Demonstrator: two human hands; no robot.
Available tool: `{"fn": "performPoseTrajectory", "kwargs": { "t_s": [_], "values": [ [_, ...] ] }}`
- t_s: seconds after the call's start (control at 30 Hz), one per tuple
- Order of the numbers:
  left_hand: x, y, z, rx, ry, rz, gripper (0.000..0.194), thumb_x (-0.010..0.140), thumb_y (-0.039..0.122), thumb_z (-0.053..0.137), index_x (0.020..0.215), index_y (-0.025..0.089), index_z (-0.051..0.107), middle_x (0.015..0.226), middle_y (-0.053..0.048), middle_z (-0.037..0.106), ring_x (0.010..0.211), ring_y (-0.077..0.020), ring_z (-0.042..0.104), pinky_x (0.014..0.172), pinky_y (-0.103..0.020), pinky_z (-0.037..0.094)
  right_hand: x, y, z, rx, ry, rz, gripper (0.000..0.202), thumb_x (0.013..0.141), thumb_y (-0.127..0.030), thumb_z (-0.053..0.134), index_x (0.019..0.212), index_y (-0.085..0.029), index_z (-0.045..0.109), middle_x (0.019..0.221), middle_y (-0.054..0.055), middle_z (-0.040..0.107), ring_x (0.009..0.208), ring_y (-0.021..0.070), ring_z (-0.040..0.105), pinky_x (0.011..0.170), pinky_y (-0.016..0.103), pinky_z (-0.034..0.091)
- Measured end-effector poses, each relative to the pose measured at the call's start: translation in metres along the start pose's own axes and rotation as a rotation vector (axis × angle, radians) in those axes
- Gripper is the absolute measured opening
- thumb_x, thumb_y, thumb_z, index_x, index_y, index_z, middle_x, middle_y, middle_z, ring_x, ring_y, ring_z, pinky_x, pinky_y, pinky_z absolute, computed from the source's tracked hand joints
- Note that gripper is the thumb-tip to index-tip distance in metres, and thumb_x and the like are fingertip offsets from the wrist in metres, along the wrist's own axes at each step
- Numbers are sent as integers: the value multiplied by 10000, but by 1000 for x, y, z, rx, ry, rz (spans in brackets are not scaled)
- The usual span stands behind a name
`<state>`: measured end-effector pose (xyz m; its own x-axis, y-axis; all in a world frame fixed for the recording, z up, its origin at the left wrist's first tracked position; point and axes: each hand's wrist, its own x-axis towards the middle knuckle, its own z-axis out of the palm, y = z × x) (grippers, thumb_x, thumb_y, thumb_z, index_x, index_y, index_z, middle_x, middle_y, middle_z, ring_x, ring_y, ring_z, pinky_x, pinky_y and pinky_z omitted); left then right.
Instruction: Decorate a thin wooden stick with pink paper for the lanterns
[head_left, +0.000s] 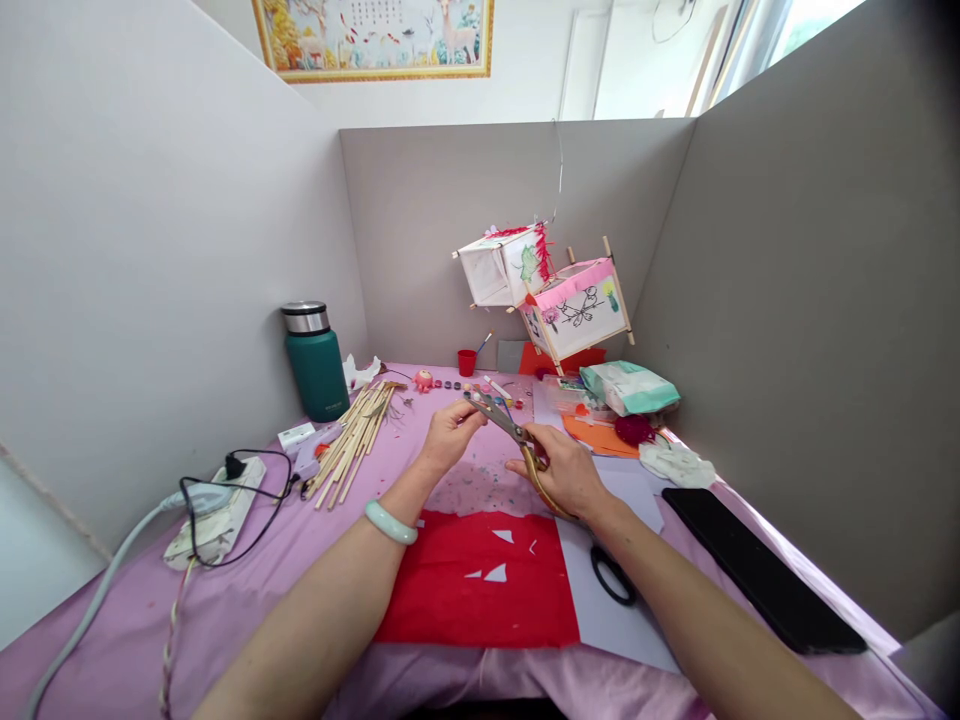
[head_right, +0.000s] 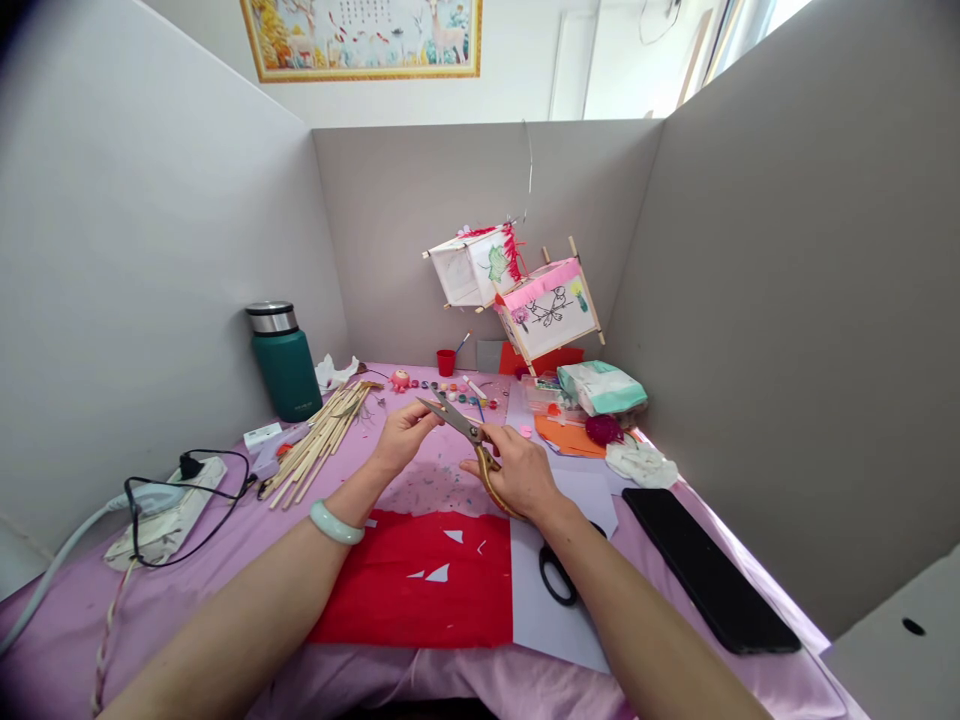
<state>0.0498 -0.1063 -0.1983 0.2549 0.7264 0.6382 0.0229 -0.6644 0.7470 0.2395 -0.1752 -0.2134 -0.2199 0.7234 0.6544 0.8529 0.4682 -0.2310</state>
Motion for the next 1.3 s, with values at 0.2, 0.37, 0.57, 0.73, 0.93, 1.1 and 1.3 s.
{"fn": "performPoseTrajectory", "kwargs": {
  "t_s": [0.2,0.37,0.57,0.73,0.93,1.1,1.3],
  "values": [
    [0,1,0,18,13,1,203,781,309,539,726,142,639,714,-30,599,720,-134,532,703,-258,436,0,0,2,54,18,-9,388,748,-492,591,992,-191,565,796,42,635,659,173,561,590,267,405],
    [0,4,0,31,18,9,201,774,297,535,686,146,634,676,-22,588,697,-129,527,707,-258,428,1,4,0,68,-17,-1,361,760,-519,562,935,-203,577,685,13,614,584,157,545,539,250,383],
    [1,3,-1,46,6,-16,240,791,327,508,677,150,624,700,-24,607,711,-132,537,690,-253,430,2,6,-3,18,-8,-33,499,728,-543,591,1086,-201,532,935,68,644,757,196,597,669,291,439],
    [1,2,-3,27,6,-19,239,790,344,515,717,148,630,711,-23,607,706,-128,537,682,-248,432,1,4,-3,5,-26,-21,500,724,-542,597,1089,-210,522,974,68,638,817,215,599,692,311,444],
    [0,0,-3,54,-25,-3,228,801,317,504,710,143,620,714,-33,591,725,-136,529,704,-256,438,1,1,-3,6,-39,-4,483,726,-513,602,1097,-212,531,955,62,646,772,201,601,633,296,437],
    [0,0,-3,71,-19,-2,232,801,318,502,694,143,611,698,-28,577,707,-131,517,681,-246,431,1,-2,-4,-3,-39,-6,467,734,-497,599,1096,-211,529,952,63,646,784,200,599,631,291,429],
    [0,1,-3,72,-10,19,238,804,315,498,663,149,593,681,-18,559,696,-125,512,678,-239,417,2,-4,-3,19,-35,0,368,753,-466,592,1014,-211,544,868,47,648,726,191,588,599,274,404]
  ]
}}
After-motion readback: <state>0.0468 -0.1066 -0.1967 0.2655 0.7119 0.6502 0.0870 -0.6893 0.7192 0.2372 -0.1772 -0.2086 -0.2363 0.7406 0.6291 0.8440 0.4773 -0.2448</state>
